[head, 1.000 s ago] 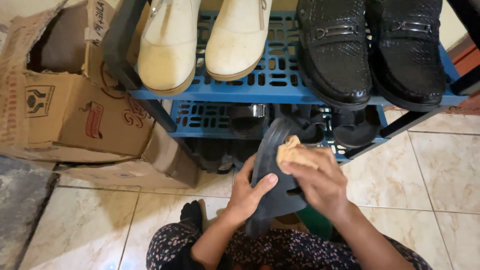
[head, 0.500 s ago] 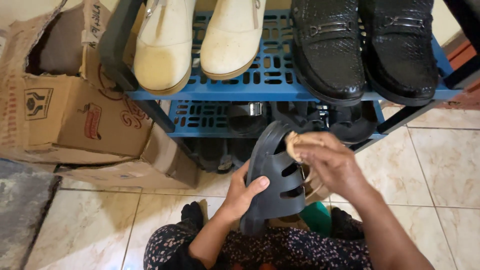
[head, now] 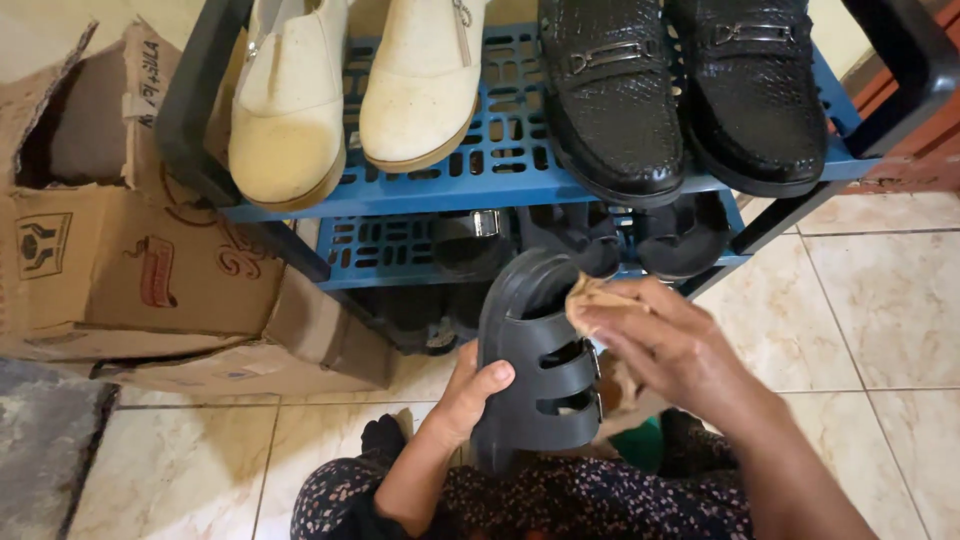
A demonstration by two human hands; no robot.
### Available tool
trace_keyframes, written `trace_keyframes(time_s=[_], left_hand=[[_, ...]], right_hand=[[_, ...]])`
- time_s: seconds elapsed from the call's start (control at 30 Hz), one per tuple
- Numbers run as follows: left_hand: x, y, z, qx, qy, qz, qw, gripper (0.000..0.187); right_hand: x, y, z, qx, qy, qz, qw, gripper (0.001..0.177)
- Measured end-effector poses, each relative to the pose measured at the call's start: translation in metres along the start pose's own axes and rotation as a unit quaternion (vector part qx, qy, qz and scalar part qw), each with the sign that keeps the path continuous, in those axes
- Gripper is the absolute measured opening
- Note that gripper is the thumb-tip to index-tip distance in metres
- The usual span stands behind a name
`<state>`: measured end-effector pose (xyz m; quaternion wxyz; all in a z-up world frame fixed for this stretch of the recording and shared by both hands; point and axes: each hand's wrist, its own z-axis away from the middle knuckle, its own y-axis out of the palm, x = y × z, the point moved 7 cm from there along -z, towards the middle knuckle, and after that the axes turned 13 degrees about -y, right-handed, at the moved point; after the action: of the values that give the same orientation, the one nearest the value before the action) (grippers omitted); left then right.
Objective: The person is cleaning a black sandal with a cloth while sitting near a shoe rack.
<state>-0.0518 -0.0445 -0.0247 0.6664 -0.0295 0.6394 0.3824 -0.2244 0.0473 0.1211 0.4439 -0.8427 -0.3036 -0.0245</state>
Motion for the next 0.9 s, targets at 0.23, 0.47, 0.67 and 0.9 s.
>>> trace_keyframes(time_s=[0.23, 0.47, 0.67, 0.9], left_hand=[[-0.006, 0.014, -0.003, 0.042, 0.005, 0.029, 0.999, 0.093], [0.018, 0.007, -0.01, 0.06, -0.043, 0.137, 0.988, 0.107], [0.021, 0.007, -0.011, 0.068, -0.056, 0.173, 0.981, 0.104], [-0.003, 0.014, -0.006, 0.046, -0.013, 0.071, 0.996, 0.106]], right_hand=[[-0.027, -0.023, 0.014, -0.037, 0.079, 0.045, 0.995, 0.038], [0.016, -0.01, 0.004, -0.117, -0.002, -0.043, 0.992, 0.042], [0.028, -0.006, -0.003, -0.089, -0.059, -0.089, 0.99, 0.037], [0.021, -0.012, -0.009, -0.111, -0.054, -0.021, 0.992, 0.029]])
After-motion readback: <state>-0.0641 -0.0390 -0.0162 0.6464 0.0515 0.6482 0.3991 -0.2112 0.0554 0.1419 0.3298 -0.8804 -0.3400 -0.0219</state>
